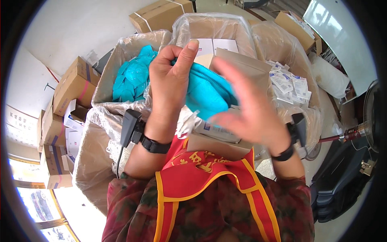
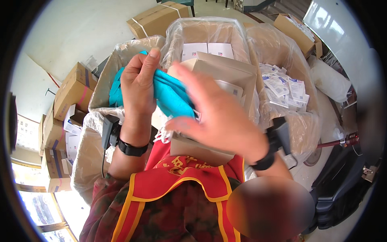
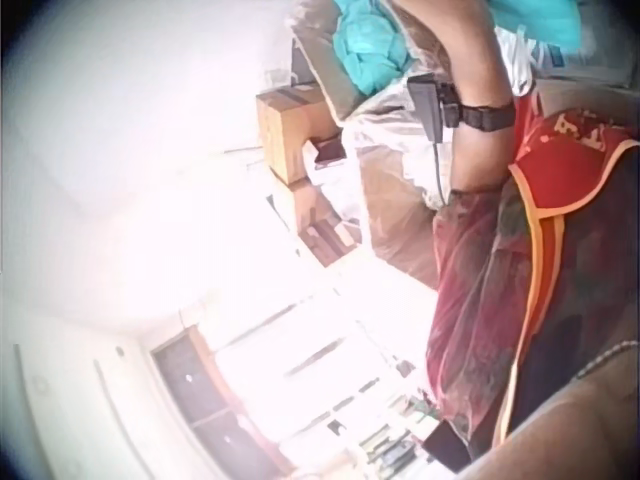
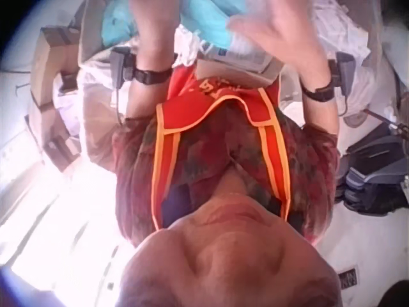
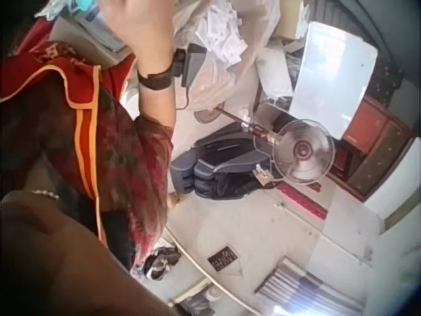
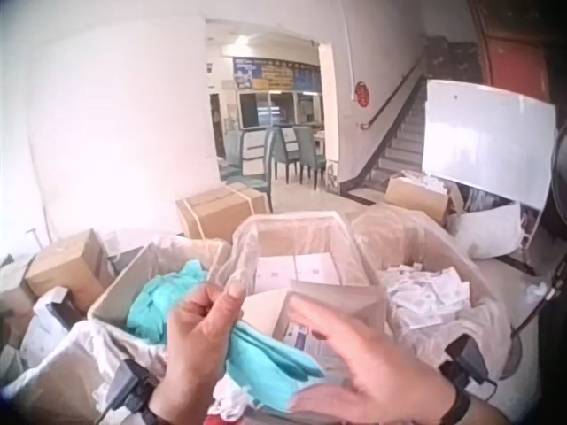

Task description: The recorder is sorting and packing teal-colored face masks into a box.

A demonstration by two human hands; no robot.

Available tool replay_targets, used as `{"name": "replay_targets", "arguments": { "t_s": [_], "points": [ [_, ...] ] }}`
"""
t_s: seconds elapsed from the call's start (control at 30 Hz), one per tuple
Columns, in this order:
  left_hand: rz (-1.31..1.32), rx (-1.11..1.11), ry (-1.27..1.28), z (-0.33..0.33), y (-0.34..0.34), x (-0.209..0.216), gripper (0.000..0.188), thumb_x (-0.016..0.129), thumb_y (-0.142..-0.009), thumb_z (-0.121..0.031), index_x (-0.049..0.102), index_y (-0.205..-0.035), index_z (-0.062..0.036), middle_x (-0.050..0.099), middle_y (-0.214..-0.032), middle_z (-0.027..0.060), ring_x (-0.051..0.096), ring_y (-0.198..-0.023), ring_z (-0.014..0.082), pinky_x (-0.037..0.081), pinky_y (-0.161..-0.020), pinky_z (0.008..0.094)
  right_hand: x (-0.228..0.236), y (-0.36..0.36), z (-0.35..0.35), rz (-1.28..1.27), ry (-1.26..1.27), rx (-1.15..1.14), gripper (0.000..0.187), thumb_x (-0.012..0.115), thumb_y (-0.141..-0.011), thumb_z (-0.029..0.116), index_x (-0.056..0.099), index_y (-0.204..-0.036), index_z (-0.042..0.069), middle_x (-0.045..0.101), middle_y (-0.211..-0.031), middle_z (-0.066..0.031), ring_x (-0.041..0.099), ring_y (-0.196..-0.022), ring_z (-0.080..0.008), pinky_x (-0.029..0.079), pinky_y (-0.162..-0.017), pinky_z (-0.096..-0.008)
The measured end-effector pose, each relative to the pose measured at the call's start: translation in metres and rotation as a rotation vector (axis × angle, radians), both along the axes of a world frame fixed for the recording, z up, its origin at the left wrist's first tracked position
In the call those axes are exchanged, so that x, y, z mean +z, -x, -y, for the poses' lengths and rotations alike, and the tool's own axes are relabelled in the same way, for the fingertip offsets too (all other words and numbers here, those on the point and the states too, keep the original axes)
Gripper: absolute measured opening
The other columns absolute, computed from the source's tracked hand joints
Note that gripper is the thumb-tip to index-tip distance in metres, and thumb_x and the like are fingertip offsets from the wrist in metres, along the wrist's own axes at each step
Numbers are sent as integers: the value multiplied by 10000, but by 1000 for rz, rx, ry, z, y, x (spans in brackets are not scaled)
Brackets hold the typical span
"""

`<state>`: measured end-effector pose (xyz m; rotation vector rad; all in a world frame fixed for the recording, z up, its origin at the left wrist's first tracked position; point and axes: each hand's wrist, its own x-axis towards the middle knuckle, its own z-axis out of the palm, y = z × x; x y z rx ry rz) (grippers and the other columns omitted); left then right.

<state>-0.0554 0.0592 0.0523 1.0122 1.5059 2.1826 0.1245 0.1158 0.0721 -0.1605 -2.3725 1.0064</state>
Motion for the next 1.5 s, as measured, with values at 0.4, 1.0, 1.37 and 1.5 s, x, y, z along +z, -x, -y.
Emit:
{"name": "replay_targets", "arguments": {
  "t_s": [0.4, 1.0, 1.37, 1.5],
  "points": [
    [206, -583, -235, 38, -4, -1, 684, 722, -839, -396, 415, -1319, -18, 553, -1219, 115, 538, -1131, 203, 448, -935, 322, 16, -4, -22, -84, 249, -163, 512, 727, -770, 76, 518, -1237, 47, 627, -1031, -89, 604, -945, -167, 499, -814, -310],
    [261, -684, 111, 70, -21, 16, 611, 807, -722, -100, 510, -1242, 17, 627, -1048, 145, 646, -824, 178, 557, -512, 289, 63, -11, -7, -146, -117, 158, 479, 645, -746, 34, 504, -1204, 47, 600, -975, -82, 595, -900, -163, 481, -774, -299],
    [219, -656, -18, 63, -44, -4, 474, 734, -813, -118, 539, -1232, -17, 633, -1007, 86, 609, -639, 173, 529, -553, 294, 35, -19, -15, -267, 323, 221, 766, 743, -721, 95, 385, -1396, 62, 527, -1257, -76, 496, -1178, -173, 403, -994, -339],
    [190, -606, -157, 58, -45, 2, 283, 656, -863, -46, 591, -1132, 12, 641, -888, 92, 580, -585, 138, 473, -487, 264, -17, -22, -9, -455, 651, 281, 904, 802, -692, 127, 312, -1449, 64, 430, -1394, -83, 399, -1308, -212, 327, -1076, -359]
  ]
}}
